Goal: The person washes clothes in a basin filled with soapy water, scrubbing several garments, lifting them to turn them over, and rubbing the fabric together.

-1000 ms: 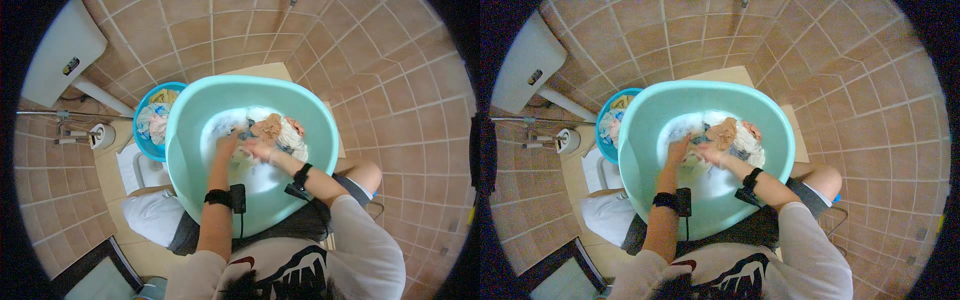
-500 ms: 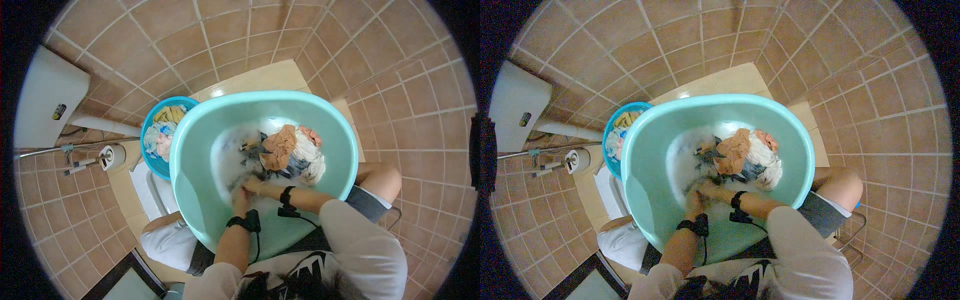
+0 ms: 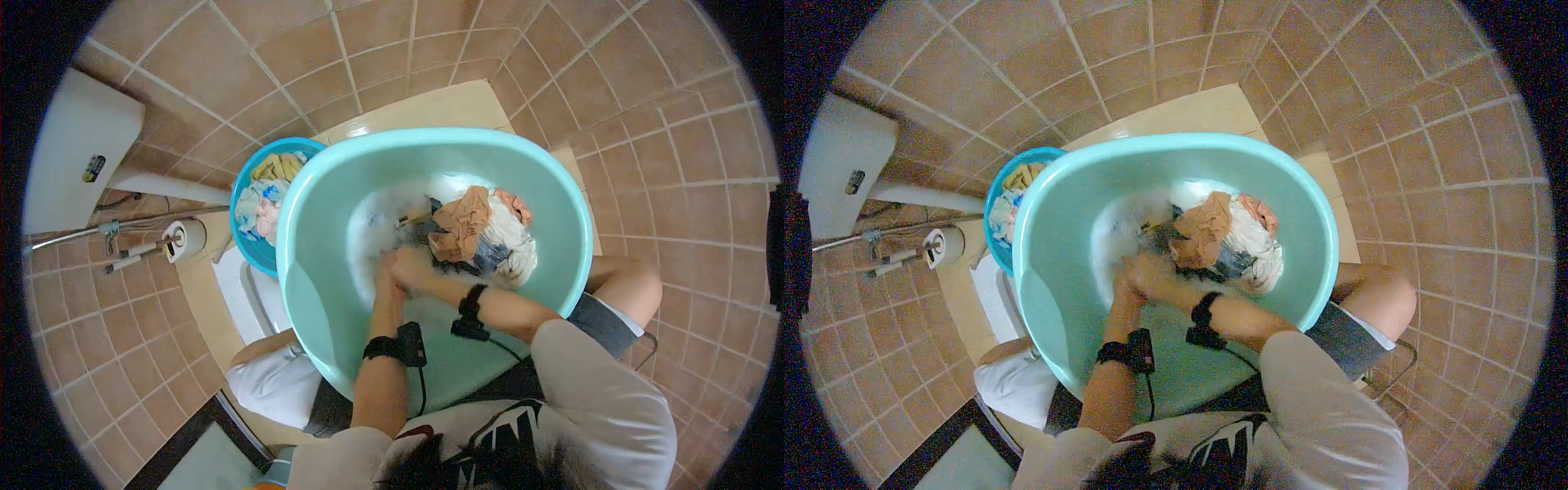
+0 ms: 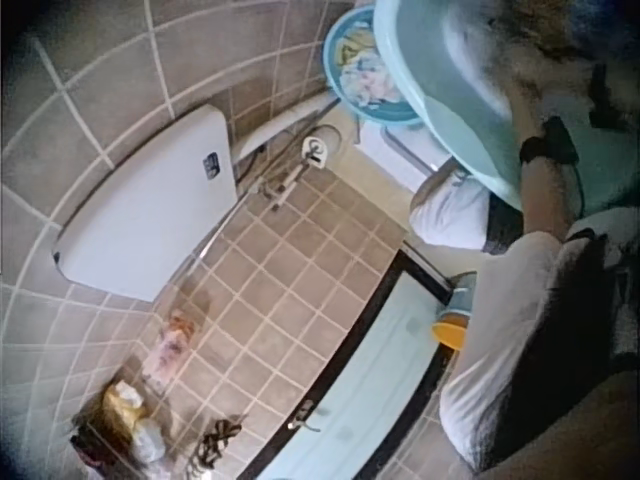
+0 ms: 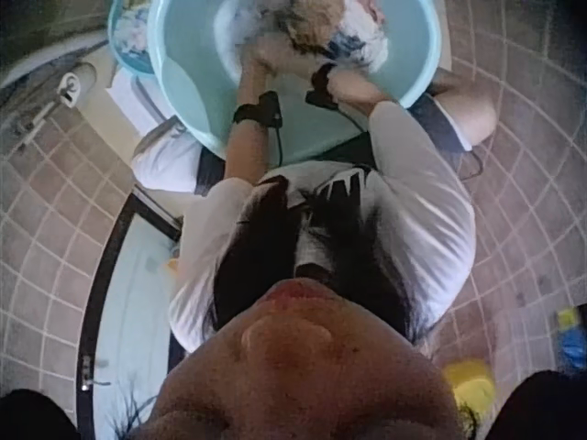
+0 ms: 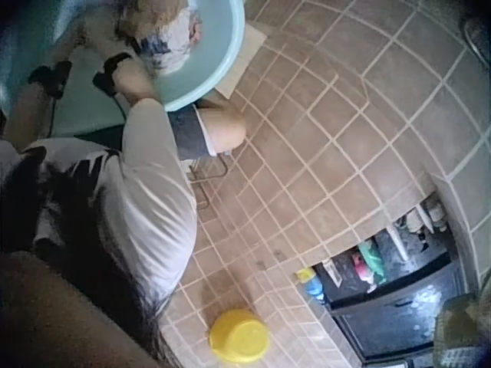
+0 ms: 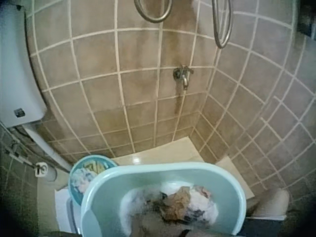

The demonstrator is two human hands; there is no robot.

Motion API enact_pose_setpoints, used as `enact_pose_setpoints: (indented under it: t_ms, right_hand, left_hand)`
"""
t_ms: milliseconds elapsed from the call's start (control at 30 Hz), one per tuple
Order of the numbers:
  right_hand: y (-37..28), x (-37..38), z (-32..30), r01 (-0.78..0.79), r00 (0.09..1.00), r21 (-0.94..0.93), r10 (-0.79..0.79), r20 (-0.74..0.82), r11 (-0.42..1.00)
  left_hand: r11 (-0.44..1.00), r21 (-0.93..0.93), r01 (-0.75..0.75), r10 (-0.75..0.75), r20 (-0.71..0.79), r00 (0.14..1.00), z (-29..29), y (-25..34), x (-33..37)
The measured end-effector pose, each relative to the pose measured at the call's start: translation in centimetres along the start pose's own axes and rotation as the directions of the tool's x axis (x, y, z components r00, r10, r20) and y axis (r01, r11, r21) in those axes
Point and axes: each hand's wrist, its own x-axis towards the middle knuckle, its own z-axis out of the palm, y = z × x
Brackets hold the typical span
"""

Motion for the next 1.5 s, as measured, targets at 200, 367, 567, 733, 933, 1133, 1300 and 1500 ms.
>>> enact_pose_setpoints:
  t_ms: [200,367,567,733,933,1133,1300,1500]
  right_hand:
    - [4.4,2.0,3.7,-0.179,0.98,0.036,0.175,0.097,0.983]
    - [7.2,-4.3,3.8,0.205,0.969,-0.041,-0.197,0.148,0.978]
    - [12.3,-2.7,5.8,-0.017,0.854,-0.032,0.031,0.519,0.999]
    - [4.3,1.2,2.6,0.079,0.98,-0.33,-0.012,0.2,0.941]
    - [1.7,-1.7,1.1,0.167,0.981,-0.438,-0.193,-0.016,0.884]
    - [0.3,-3.0,0.7,-0.054,0.984,-0.01,0.052,-0.173,0.998]
    - [6.5,0.3,-4.8,-0.067,0.98,-0.283,0.009,-0.2,0.957]
    - [5.0,-2.1,-8.2,-0.33,0.921,-0.178,0.275,-0.277,0.927]
  left_hand:
    - [0.995,-0.063,0.079,-0.071,0.123,0.99,-1.7,-1.6,1.9]
    - [0.658,0.463,-0.593,0.415,0.435,0.799,-7.0,-6.1,-2.4]
    - [0.882,0.318,-0.347,0.264,0.276,0.924,-5.0,-7.7,-1.5]
    - [0.997,-0.033,-0.064,0.07,0.227,0.972,0.9,-2.2,-0.3]
    - [0.998,0.009,-0.063,0.06,0.191,0.98,3.2,-0.2,-4.1]
    - [0.987,0.043,-0.154,0.144,0.179,0.973,2.5,0.1,-5.4]
    - [0.751,0.509,-0.42,0.306,0.295,0.905,5.2,1.5,-6.4]
    - [0.991,0.125,0.042,-0.063,0.171,0.983,1.8,1.0,1.5]
